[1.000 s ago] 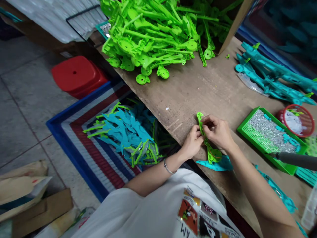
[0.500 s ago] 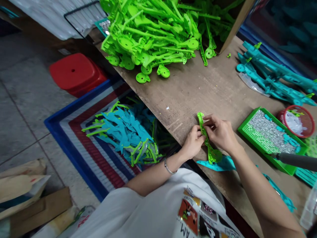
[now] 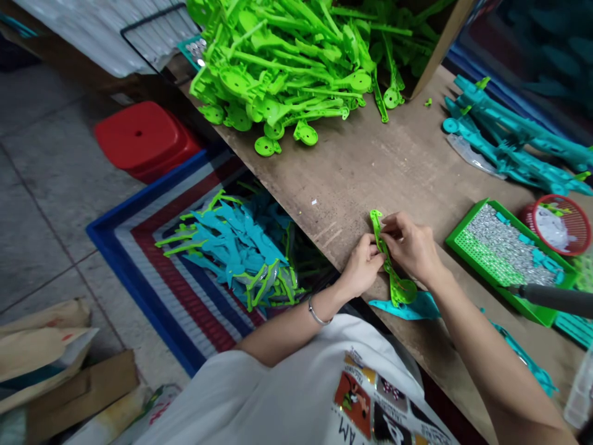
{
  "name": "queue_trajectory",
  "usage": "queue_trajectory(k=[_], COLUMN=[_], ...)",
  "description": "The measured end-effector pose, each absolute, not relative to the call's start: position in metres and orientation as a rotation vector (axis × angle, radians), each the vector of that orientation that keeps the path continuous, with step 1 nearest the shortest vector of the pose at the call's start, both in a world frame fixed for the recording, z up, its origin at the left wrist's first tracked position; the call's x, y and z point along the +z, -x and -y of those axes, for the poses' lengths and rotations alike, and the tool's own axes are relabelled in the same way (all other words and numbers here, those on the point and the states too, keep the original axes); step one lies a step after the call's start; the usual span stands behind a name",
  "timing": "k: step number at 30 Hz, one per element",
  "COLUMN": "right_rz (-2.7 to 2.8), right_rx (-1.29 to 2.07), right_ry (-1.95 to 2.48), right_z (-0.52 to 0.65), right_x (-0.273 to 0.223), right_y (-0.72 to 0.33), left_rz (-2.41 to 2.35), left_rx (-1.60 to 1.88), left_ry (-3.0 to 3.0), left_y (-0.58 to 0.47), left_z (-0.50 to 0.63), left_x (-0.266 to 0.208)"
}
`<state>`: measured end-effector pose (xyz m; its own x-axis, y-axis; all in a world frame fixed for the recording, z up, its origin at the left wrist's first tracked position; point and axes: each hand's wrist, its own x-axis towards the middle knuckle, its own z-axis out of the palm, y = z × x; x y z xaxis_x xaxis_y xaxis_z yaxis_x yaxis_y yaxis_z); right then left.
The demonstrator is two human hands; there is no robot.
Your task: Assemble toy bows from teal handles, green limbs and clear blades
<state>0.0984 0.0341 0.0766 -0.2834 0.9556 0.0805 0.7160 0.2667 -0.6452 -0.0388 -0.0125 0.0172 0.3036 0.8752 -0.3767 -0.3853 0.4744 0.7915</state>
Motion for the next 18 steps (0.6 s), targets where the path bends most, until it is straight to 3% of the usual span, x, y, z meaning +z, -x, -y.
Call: queue_trajectory(k=[18], right_rz=[2.089], right_rx=[0.768], right_ry=[1.482], right_z=[-0.0344], right_x=[0.0784], right_y=[-0.0976], left_rz=[-0.912], left_rx=[0.913], left_ry=[-0.644], left_y=[0.0389], left_z=[0.0114], left_x=[0.0164])
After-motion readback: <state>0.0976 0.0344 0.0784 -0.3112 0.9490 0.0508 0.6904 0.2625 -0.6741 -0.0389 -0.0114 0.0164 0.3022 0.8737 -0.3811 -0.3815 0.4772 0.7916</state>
